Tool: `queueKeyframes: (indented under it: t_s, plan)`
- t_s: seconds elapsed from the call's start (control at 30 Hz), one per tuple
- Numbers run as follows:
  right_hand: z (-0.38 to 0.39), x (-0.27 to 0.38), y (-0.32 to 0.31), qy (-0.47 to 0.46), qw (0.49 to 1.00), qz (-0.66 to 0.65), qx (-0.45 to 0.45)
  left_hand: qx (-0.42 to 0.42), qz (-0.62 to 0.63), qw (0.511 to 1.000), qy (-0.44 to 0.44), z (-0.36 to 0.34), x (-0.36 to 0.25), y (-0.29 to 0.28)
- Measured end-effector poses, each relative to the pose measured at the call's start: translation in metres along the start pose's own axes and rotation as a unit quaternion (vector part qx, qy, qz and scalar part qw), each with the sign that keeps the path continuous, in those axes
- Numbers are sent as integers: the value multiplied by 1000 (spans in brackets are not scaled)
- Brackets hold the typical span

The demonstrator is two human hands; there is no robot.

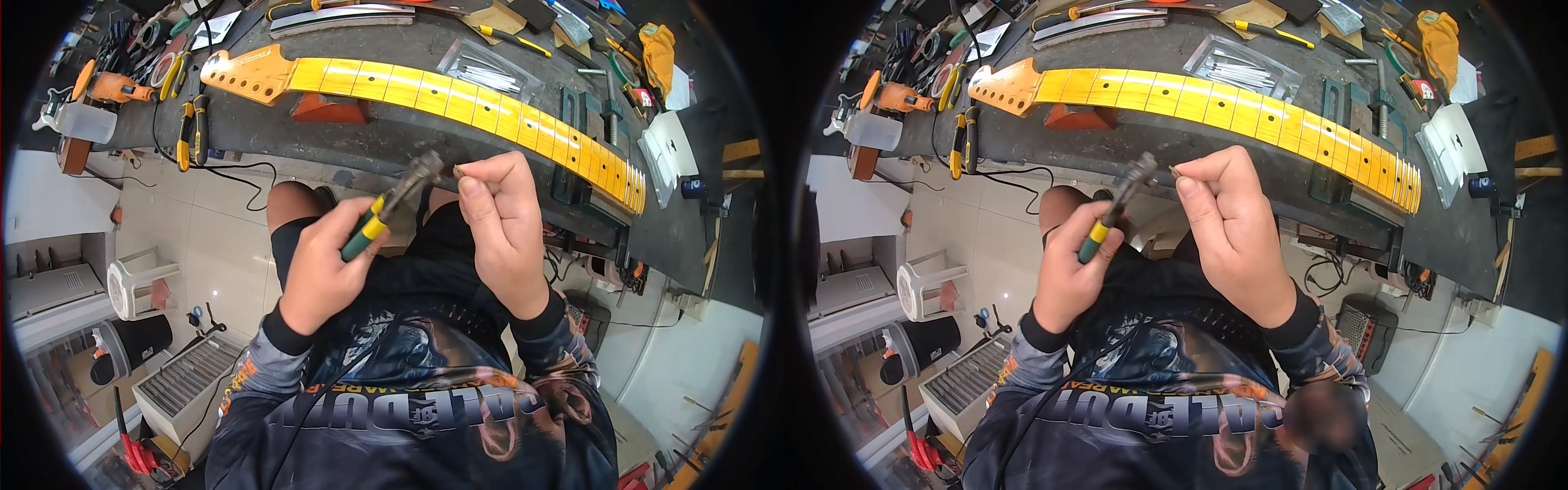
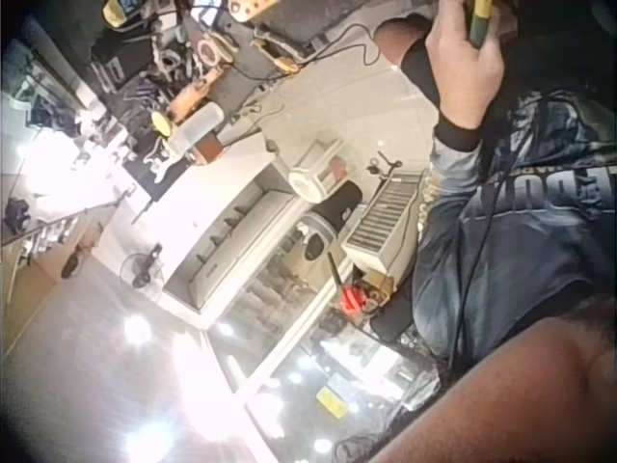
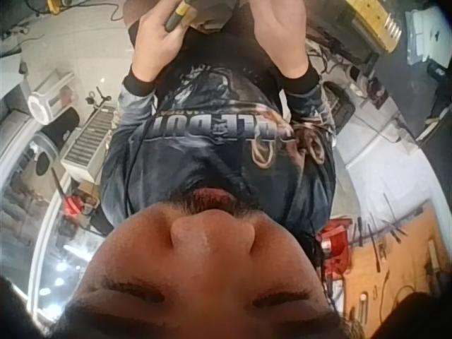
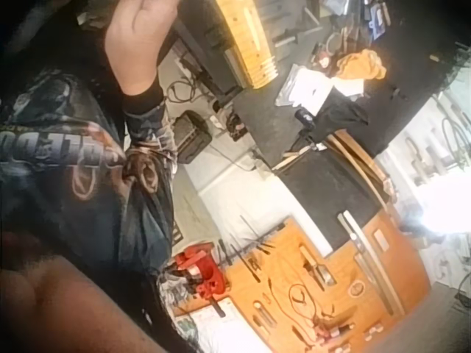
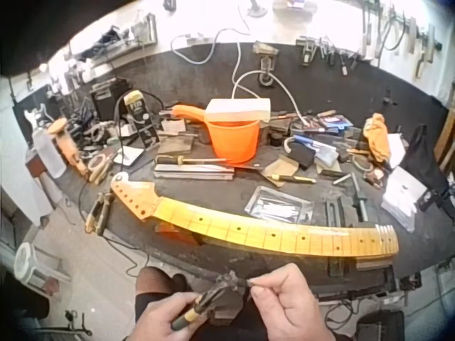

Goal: The person trims pieces of fret wire using a pair of cutters and checks their length against a guitar neck held in a vise. They pick up individual fret wires from a plastic container, cut them, and set them aside while occasionally handling a smartphone.

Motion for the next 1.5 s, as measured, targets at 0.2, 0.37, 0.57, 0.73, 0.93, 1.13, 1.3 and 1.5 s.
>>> queueKeyframes:
  t_s: [0.2,0.37,0.57,0.73,0.93,1.13,1.3,1.5]
  plan:
    - [0,4,2,12,1000,-19,2,0,-19,999,30,-4,-3,-5]
    - [1,6,4,15,1000,-22,14,34,-39,998,30,-3,-12,-3]
    - [2,6,4,6,1000,-10,17,31,-45,998,38,-2,-12,-3]
    - [1,6,3,-10,1000,14,25,33,-49,998,31,-1,-15,-4]
    - [-1,8,2,-68,992,103,33,49,-45,998,18,0,-12,-3]
    - [1,6,2,-67,990,119,34,0,-37,998,51,8,-4,5]
    - [5,4,4,-16,999,32,3,-38,27,999,-14,7,3,-2]
    - [5,6,4,29,999,-10,8,-19,65,997,-31,9,10,0]
Point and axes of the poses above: each hand's wrist, its own z-axis away from the middle knuckle, its own y-axis out of the palm, x = y × z, the point moved 4 cm from there along -z, towards the middle knuckle, and after that the axes turned 10 degrees about -z, right-handed, at the moved point
